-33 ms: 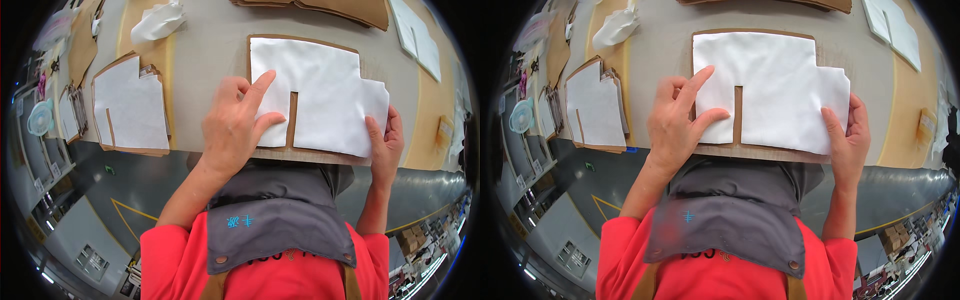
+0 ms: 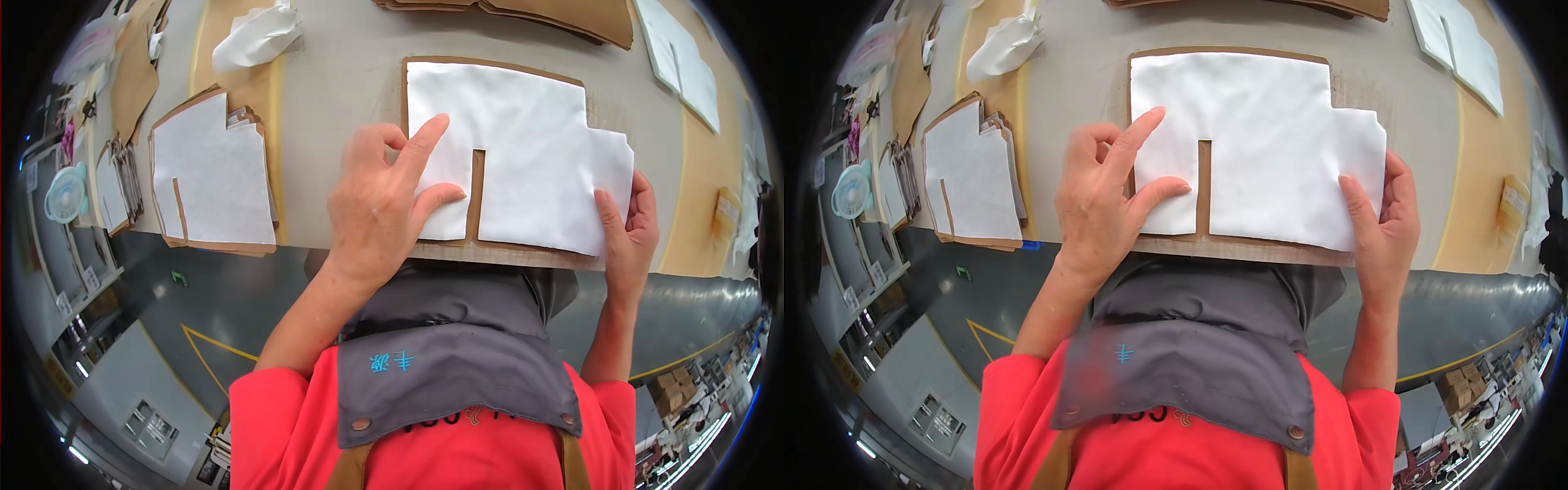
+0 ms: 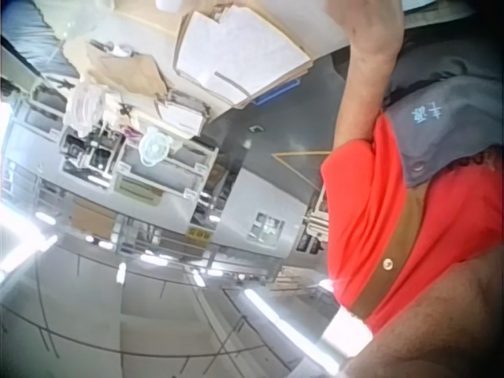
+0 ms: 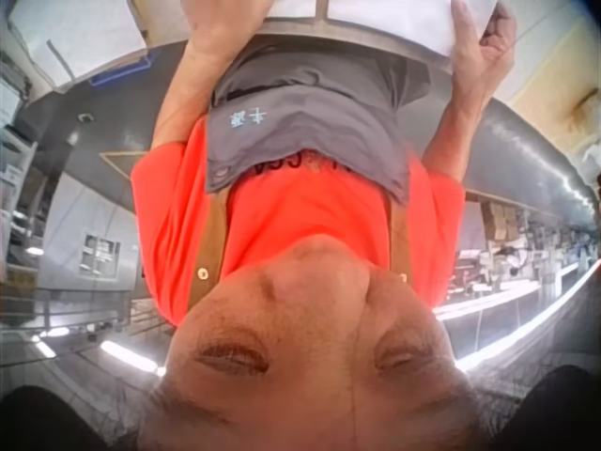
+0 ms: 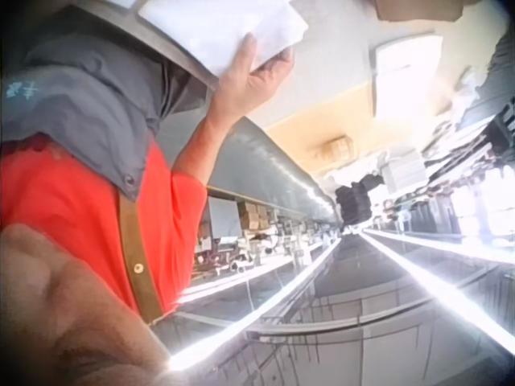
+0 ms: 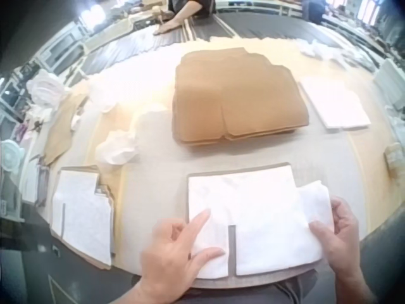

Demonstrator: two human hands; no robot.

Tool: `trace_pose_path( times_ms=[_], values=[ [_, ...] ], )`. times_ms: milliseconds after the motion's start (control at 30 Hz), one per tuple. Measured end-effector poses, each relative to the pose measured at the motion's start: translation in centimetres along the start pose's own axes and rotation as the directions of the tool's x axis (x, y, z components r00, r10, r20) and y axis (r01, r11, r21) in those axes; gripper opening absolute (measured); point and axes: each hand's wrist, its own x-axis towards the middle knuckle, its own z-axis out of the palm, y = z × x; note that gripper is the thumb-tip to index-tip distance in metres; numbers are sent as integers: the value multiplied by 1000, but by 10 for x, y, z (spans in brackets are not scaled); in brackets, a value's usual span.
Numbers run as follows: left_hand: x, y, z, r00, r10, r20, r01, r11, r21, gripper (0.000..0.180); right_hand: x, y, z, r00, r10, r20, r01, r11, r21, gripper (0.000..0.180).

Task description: The person applies glue from a squeeze bottle onto brown cardboard pieces and adheres white paper cutouts to them. They smooth the paper with their hands and stack the finished units on the table. The process is repeated for multiple items in a continuous assembly loop.

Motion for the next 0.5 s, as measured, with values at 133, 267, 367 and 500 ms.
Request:
trace_pose_path(
  times_ms=[133,267,367,500],
  values=[
    [9,5,-1,994,89,-65,-85,994,67,48,-4,2,2,996,-39,-77,35,998,-53,46],
    [18,19,-2,986,167,-22,-168,985,-41,41,-8,1,-10,998,-28,-59,16,981,-195,48],
    [34,37,9,947,320,34,-315,944,-100,40,-8,3,-13,993,-82,-86,51,949,-312,47],
    [55,57,45,840,540,57,-519,828,-212,41,-6,5,-10,990,-94,-108,50,934,-354,47]
  ],
)
